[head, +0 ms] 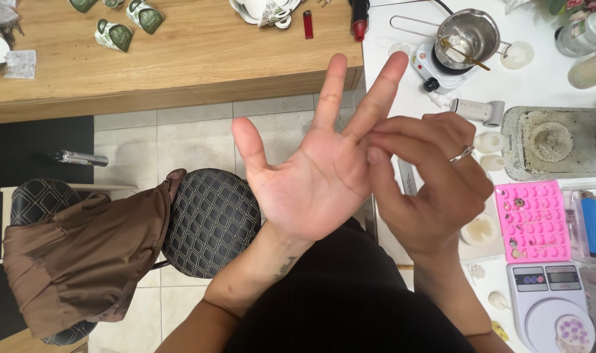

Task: Preparing and cleaning tools and materials for candle making at a workbench.

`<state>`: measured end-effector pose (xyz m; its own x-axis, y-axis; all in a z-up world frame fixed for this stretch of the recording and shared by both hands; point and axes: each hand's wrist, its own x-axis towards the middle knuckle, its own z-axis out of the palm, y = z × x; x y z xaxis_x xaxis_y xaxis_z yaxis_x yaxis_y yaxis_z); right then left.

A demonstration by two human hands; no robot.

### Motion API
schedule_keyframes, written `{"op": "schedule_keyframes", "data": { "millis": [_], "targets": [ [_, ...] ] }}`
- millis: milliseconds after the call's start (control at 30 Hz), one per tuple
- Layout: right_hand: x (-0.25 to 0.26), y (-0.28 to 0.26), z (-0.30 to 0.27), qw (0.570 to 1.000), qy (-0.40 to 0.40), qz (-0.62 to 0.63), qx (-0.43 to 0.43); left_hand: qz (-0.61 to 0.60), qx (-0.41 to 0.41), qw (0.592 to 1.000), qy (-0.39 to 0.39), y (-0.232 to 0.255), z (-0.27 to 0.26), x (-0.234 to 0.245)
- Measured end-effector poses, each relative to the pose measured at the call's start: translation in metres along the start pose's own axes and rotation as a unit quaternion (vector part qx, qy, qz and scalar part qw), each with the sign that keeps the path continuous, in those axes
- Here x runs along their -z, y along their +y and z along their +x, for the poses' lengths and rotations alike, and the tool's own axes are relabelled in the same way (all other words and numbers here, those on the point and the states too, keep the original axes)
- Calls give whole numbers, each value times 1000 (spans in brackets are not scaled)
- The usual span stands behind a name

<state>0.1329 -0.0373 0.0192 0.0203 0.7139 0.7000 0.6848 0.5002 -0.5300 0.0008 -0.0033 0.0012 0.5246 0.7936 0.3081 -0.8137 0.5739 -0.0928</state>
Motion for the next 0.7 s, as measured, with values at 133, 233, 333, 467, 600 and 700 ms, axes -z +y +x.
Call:
{"op": "schedule_keyframes", "data": {
  "millis": [133, 233, 333, 467, 600, 700],
  "targets": [
    [2, -5, 1, 999, 17, 14, -32, 33, 14, 999, -28, -3, -7, 9],
    [5, -5, -3, 999, 19, -4, -41, 182, 24, 982, -40, -7, -6, 8],
    [9, -7, -6, 998, 19, -23, -49, 320, 27, 946, -43, -10, -7, 6],
    [15, -11, -6, 997, 20, -34, -72, 377, 44, 924, -51, -14, -7, 0],
    [19, -11, -7, 994, 29, -41, -94, 386, 61, 919, -57, -17, -6, 0],
    [21, -9, -8, 993, 45, -29, -107, 353, 70, 931, -57, -21, -6, 7]
  ]
}}
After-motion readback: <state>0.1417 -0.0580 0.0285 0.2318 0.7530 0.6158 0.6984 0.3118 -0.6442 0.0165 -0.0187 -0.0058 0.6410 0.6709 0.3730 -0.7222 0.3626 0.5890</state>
